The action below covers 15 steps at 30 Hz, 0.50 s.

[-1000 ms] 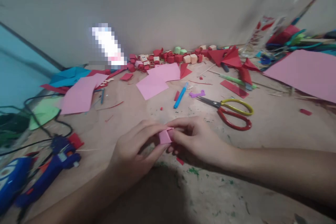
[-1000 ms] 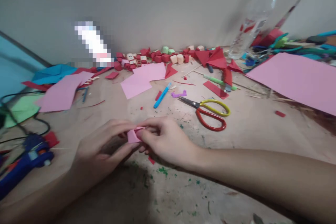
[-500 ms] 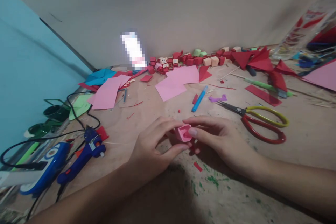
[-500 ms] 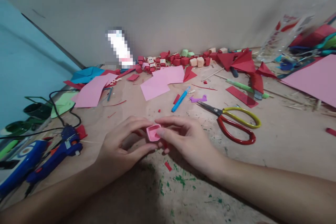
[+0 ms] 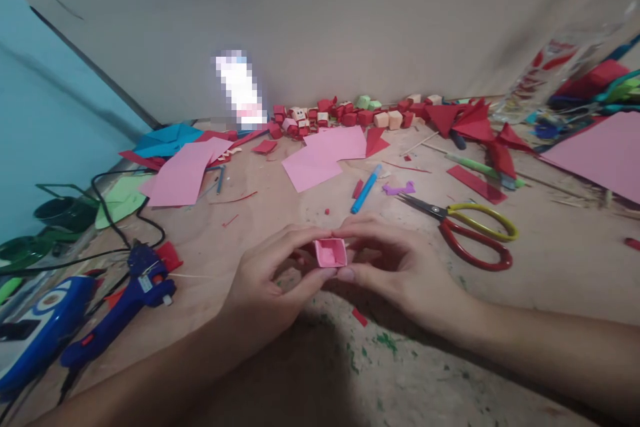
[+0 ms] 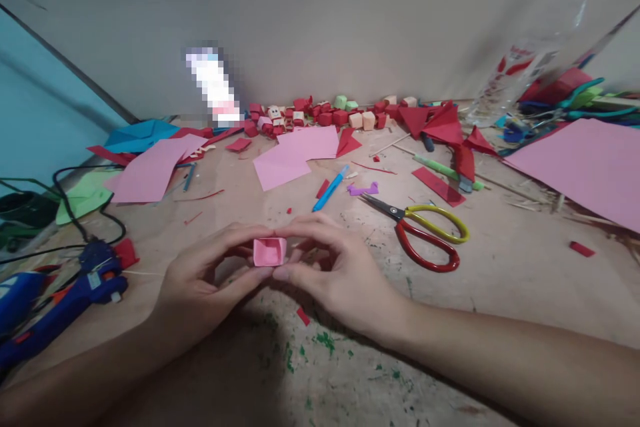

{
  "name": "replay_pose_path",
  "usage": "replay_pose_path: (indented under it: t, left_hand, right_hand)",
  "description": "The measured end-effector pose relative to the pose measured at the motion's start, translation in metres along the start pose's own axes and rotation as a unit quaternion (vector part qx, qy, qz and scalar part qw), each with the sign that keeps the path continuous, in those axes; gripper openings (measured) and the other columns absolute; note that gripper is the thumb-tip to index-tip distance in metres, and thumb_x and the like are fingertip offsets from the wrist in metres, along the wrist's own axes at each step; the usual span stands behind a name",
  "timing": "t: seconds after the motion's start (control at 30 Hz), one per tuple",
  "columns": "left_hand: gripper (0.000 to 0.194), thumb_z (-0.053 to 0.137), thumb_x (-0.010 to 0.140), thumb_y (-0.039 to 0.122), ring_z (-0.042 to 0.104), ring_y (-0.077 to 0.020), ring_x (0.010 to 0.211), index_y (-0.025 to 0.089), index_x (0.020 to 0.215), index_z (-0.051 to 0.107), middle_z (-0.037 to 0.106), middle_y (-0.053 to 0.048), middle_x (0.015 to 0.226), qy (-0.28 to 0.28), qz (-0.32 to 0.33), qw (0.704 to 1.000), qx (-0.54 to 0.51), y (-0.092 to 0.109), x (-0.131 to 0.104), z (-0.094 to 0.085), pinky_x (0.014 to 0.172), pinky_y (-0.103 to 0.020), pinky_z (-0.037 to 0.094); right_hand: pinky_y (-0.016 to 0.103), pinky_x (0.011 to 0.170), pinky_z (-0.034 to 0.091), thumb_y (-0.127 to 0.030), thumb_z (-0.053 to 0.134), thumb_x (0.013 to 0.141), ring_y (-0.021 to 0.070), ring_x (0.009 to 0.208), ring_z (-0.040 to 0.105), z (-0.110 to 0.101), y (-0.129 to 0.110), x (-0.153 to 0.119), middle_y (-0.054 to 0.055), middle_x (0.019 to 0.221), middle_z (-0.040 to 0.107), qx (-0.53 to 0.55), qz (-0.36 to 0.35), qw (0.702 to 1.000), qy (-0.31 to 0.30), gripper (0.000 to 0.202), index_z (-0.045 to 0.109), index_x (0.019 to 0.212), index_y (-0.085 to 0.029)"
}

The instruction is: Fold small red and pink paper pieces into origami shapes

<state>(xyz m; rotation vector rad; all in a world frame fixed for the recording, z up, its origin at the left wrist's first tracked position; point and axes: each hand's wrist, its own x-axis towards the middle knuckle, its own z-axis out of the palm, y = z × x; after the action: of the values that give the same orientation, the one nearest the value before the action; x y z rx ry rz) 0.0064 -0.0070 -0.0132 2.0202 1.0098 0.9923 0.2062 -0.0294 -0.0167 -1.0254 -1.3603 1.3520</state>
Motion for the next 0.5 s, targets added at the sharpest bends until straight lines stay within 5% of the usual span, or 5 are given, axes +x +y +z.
replay_pose_path:
  t: [0.5]
  left_hand:
    - [0.021,0.073,0.086,0.024,0.073,-0.0120,0.083,0.026,0.107,0.073,0.078,0.001,0.105,0.002,-0.064,0.998,0.020,-0.0007,-0.0014,0.0009,0.070,-0.016,0.059]
  right_hand:
    - [0.028,0.067,0.053,-0.028,0.080,0.083,0.0152,0.079,0.066,0.0019,-0.0051,-0.0036,0.005,0.100,0.071,0.012,0.007,0.999,0.036,0.029,0.075,0.110,-0.020]
